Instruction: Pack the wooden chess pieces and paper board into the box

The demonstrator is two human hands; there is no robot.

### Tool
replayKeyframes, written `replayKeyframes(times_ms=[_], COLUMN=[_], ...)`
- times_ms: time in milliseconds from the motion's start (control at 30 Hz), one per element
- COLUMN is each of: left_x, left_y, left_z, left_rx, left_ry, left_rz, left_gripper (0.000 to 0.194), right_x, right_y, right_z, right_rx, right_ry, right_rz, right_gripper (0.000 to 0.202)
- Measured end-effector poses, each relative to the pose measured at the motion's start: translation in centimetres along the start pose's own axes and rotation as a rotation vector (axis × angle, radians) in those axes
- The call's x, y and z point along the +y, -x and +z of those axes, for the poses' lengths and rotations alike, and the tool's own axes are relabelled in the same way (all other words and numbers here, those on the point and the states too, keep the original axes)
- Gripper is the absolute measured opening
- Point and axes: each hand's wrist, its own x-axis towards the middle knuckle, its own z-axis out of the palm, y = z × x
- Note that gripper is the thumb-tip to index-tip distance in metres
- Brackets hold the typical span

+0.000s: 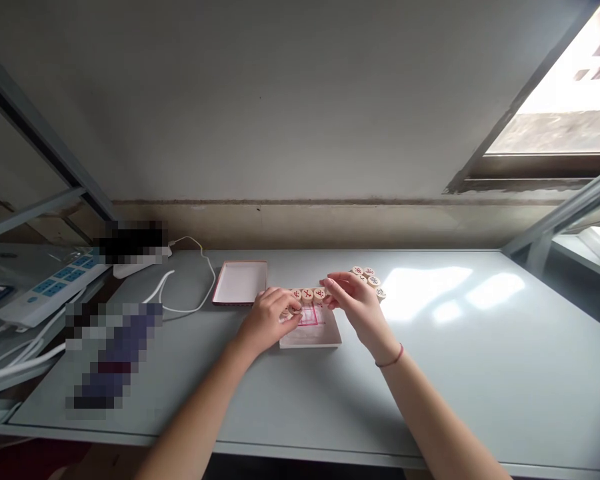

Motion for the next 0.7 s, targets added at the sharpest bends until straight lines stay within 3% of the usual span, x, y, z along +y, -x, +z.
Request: replayKeyframes(times_ms=[100, 233, 367, 533, 700], left_x=[-0.1, -0.4, -0.5, -0.7, -0.8], left_y=[-0.1, 0.0, 0.1, 0.1, 0.1], left_z=[0.8, 1.4, 1.0, 0.2, 0.2], left_rx=[-0.076, -0.08, -0.051, -0.076, -0.066], left_ry=[-0.111, -0.219, -0.236, -0.215, -0.238], left_rz=[-0.003, 0.025, 0.001, -0.08, -0.109], left_gripper=[0.002, 0.01, 0.01, 0.034, 0.029], right_x=[0.0, 0.5, 1.7, 2.7, 3.0], right_y=[0.1, 0.4, 0.6, 0.9, 1.0], right_z=[0.4, 0.9, 1.2, 2.0, 2.3], right_rx=[-0.04, -0.122, -0.185, -0.26, -0.277], right_ry=[0.018, 0.136, 0.437, 0.775, 0.968], right_rz=[-0.007, -0.055, -0.257, -0.442, -0.567], right_gripper=[0.042, 0.032, 0.018, 0.021, 0.017])
